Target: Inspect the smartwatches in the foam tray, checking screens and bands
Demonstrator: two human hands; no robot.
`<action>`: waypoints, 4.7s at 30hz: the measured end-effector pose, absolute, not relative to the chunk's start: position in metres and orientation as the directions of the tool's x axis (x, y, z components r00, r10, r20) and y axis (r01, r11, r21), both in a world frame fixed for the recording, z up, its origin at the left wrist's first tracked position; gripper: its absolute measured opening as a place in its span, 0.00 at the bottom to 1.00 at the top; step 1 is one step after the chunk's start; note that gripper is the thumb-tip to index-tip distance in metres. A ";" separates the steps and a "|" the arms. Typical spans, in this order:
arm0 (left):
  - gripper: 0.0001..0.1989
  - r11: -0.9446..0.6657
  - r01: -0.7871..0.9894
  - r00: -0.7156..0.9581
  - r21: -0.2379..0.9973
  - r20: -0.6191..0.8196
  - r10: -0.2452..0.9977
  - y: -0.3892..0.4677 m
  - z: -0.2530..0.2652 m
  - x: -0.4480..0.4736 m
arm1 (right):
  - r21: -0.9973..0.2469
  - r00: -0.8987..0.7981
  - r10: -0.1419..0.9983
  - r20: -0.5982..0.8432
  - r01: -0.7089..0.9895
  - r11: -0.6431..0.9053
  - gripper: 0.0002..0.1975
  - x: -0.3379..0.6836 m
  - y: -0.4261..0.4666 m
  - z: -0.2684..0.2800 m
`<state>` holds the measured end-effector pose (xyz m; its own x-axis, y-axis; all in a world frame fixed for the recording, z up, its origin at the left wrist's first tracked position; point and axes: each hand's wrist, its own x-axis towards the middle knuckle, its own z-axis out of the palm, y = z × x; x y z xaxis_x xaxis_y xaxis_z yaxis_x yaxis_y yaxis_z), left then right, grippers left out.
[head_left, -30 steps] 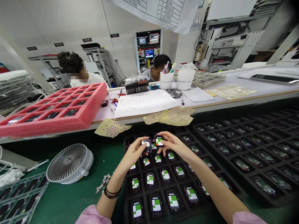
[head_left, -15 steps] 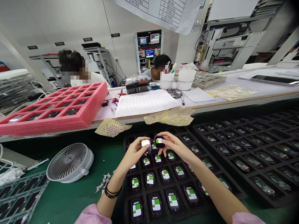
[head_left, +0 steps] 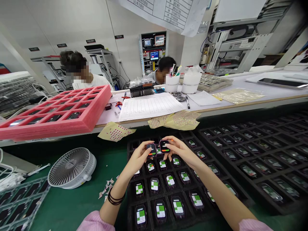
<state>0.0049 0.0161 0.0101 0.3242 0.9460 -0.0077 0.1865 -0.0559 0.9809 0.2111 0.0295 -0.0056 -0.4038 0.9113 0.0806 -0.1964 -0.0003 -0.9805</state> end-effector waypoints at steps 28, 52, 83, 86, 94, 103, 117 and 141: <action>0.33 -0.153 0.131 0.379 0.979 0.093 0.921 0.010 0.019 0.002 | -0.968 -0.403 0.912 0.079 -0.249 -0.026 0.14 0.213 0.030 -0.003; 0.23 -0.154 0.161 0.249 0.975 0.111 0.962 0.012 0.016 0.006 | -0.982 -0.408 0.901 0.146 -0.169 0.082 0.17 0.210 0.030 -0.006; 0.27 -0.156 0.117 0.273 0.981 0.119 0.955 0.017 0.004 0.007 | -0.984 -0.386 0.910 0.150 -0.144 0.101 0.19 0.212 0.034 -0.011; 0.23 -0.151 0.155 0.227 0.976 0.114 0.967 0.015 0.010 0.008 | -0.988 -0.347 0.930 0.123 -0.135 0.080 0.16 0.211 0.034 -0.009; 0.16 -0.196 0.178 0.210 0.964 0.157 0.965 0.019 0.006 0.008 | -0.991 -0.255 0.963 0.084 -0.120 0.054 0.14 0.213 0.033 -0.008; 0.23 -0.170 0.213 0.297 0.962 0.102 0.949 0.018 0.000 0.008 | -0.992 -0.349 0.932 0.100 -0.106 0.067 0.17 0.214 0.034 -0.009; 0.19 -0.125 0.162 0.231 0.979 0.086 0.969 0.020 -0.002 0.011 | -0.994 -0.276 0.958 0.072 -0.099 0.047 0.17 0.213 0.036 -0.011; 0.27 -0.097 0.152 0.228 0.984 0.060 0.972 0.022 0.004 0.006 | -0.980 -0.455 0.882 0.126 -0.192 0.041 0.17 0.218 0.032 -0.008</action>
